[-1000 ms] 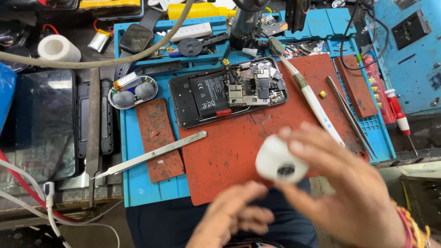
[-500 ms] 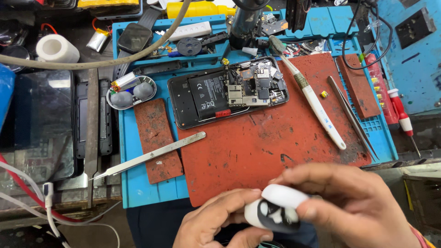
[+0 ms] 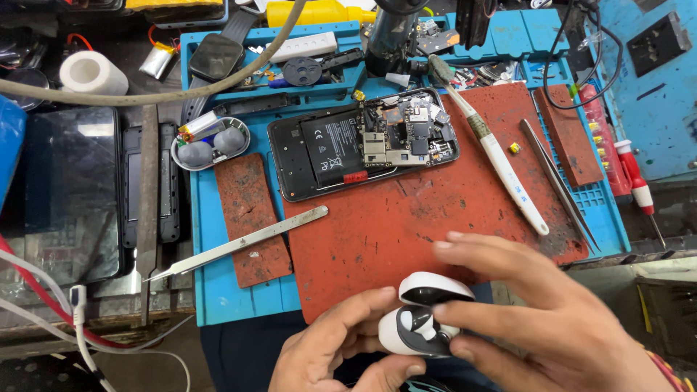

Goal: The person disassembles a white earbud charging case using a prying tool and tweezers, then removes the internal circuit board and battery.

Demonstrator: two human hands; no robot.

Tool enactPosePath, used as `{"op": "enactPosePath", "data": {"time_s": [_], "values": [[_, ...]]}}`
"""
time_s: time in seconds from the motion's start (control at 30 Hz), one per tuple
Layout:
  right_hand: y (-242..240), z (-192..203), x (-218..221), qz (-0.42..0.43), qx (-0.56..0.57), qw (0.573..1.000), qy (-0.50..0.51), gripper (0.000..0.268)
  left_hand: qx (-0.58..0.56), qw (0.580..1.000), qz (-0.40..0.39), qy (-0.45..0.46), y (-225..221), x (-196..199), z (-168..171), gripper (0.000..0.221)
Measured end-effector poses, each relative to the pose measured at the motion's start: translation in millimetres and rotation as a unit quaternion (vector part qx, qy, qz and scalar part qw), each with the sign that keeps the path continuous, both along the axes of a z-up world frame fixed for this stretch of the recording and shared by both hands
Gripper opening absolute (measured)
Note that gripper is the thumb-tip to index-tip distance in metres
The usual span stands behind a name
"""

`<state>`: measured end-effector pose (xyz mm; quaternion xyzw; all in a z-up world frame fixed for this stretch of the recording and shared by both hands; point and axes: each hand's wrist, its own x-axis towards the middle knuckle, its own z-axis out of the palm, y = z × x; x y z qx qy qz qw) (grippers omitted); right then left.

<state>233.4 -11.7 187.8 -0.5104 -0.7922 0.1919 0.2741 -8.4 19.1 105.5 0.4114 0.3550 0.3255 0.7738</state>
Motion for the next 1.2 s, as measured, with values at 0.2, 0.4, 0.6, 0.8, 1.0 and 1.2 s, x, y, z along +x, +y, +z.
{"op": "enactPosePath", "data": {"time_s": [0.2,0.4,0.6,0.8,1.0,1.2], "values": [[7,-1,-2,0.02,-0.023,0.997,-0.07,0.031,0.08,0.996,0.008,0.045,1,3,-4,0.058],[7,2,-4,0.048,0.016,0.993,-0.108,0.035,0.072,0.997,0.007,0.033,0,1,-6,0.063],[17,11,20,-0.068,-0.023,0.995,-0.072,0.031,0.081,0.996,0.0,0.037,-2,-2,-11,0.07],[54,3,7,-0.132,0.151,0.954,-0.221,0.03,0.117,0.988,0.093,0.029,-11,5,-10,0.076],[31,3,2,-0.182,0.169,0.952,-0.177,0.023,0.385,0.909,0.125,0.095,0,0,5,0.071],[18,0,-24,-0.092,0.117,0.988,-0.04,0.037,0.529,0.81,0.157,0.199,22,9,31,0.069]]}}
